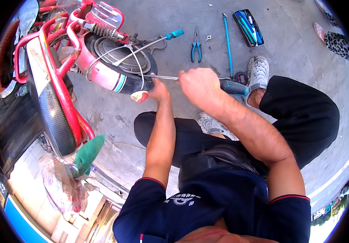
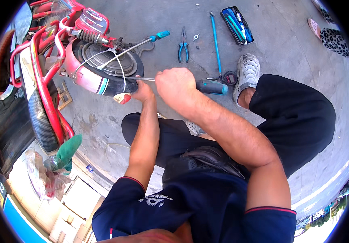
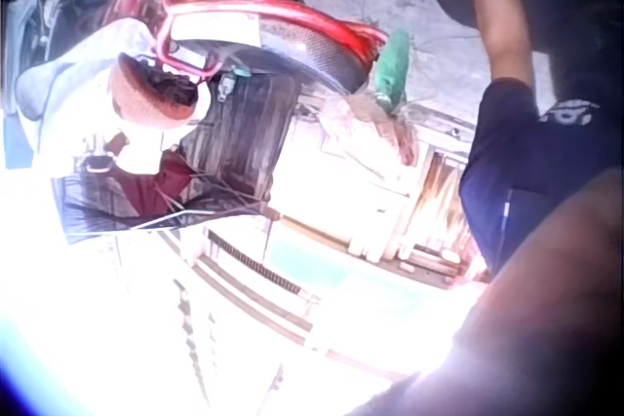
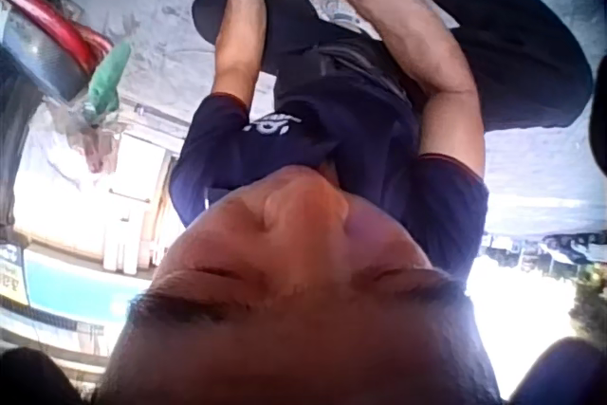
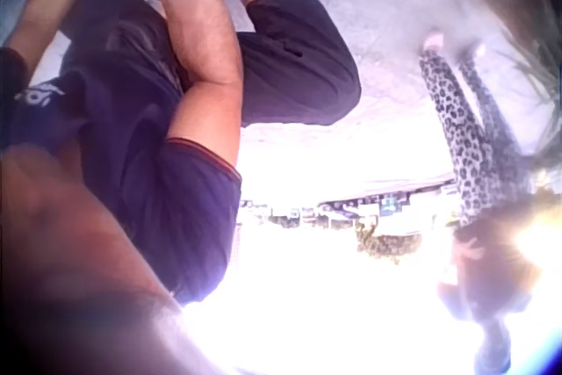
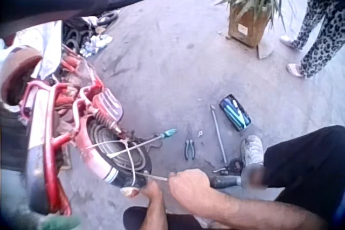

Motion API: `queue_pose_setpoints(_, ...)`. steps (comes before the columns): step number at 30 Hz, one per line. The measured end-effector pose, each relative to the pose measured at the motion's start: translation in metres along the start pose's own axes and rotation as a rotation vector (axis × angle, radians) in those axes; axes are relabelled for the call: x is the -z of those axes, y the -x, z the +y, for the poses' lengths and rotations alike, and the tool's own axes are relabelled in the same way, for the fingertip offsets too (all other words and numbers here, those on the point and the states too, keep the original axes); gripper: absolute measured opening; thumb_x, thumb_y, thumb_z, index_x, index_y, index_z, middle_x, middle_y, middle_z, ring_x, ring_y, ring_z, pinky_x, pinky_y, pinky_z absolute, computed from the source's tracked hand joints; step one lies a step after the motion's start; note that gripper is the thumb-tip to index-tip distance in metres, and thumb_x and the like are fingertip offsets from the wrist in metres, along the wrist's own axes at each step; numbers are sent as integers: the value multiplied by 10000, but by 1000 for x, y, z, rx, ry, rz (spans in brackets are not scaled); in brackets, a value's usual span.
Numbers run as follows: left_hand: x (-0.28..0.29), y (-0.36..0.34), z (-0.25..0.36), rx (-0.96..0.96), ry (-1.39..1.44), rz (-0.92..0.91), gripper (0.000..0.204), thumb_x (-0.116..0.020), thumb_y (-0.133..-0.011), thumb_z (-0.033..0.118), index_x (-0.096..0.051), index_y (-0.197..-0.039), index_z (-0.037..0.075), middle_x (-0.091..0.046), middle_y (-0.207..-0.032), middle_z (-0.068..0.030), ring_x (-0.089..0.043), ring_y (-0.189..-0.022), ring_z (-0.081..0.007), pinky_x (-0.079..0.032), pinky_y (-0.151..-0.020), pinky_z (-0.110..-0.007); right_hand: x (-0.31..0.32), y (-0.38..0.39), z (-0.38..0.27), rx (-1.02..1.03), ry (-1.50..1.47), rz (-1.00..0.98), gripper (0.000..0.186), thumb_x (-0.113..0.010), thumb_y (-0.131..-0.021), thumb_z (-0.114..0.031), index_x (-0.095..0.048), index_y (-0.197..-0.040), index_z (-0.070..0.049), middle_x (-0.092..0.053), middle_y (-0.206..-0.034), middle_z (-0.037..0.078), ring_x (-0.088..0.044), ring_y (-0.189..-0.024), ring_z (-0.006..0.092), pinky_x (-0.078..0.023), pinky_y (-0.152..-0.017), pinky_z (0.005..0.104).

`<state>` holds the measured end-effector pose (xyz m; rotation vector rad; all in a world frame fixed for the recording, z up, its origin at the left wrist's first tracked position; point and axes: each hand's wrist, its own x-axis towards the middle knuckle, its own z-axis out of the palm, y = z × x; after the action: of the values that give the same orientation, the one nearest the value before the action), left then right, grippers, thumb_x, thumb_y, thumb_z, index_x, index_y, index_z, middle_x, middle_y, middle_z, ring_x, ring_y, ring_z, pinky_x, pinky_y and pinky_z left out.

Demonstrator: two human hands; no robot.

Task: The person uses pliers to work on the wiring near the rear wheel of an electric scooter, walks to a toolbox to retrieve more tools, and uses a metal prying tool to manipulate the wheel assembly.

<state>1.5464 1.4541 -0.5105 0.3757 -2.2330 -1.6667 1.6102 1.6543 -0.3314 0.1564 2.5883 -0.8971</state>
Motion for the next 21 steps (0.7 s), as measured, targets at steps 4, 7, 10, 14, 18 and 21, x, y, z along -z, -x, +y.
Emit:
queue_pose_setpoints(4,1,-3,-10,-37,81,-1,431,-779,-815,-34,-587,-1195,-97,-644,-1234,-168,-630,-1031,-215,-512,-913,-371,-11,5,-1,45,149,170,138,-576,-864,-128,-616,-951,-28,-701,-807,141,-723,-731,299,-578,-610,401)
queue_pose_setpoints(7,-3,2,2,66,42,36,440,-783,-833,43,-576,-1192,-102,-647,-1213,-174,-632,-1017,-228,-506,-916,-376,-1,-16,33,241,257,167,132,-572,-856,-125,-598,-956,-43,-696,-795,136,-725,-711,289,-574,-572,397)
queue_pose_setpoints(10,-5,4,19,35,-7,20,409,-793,-845,112,-605,-1140,-100,-678,-1134,-175,-655,-962,-235,-516,-869,-374,21,-59,63,439,397,125,117,-577,-855,-142,-588,-937,-59,-692,-769,130,-722,-688,291,-569,-554,412)
queue_pose_setpoints(14,-5,4,16,-47,-47,0,364,-796,-852,146,-640,-1076,-95,-702,-1068,-169,-668,-916,-235,-521,-827,-371,24,-99,88,578,507,191,105,-583,-858,-160,-577,-918,-74,-679,-727,105,-713,-654,292,-562,-539,412)
queue_pose_setpoints(18,3,1,11,-66,-86,-21,357,-797,-854,149,-645,-1061,-100,-705,-1053,-165,-663,-891,-234,-519,-819,-370,19,-131,92,530,521,247,127,-584,-860,-162,-589,-955,-77,-691,-749,101,-712,-654,293,-564,-544,410)
queue_pose_setpoints(21,3,1,15,-80,-88,-37,367,-797,-856,159,-642,-1060,-104,-705,-1049,-164,-658,-879,-234,-518,-813,-372,17,-145,97,543,520,278,147,-577,-867,-162,-598,-987,-80,-697,-769,107,-713,-669,299,-567,-566,421)
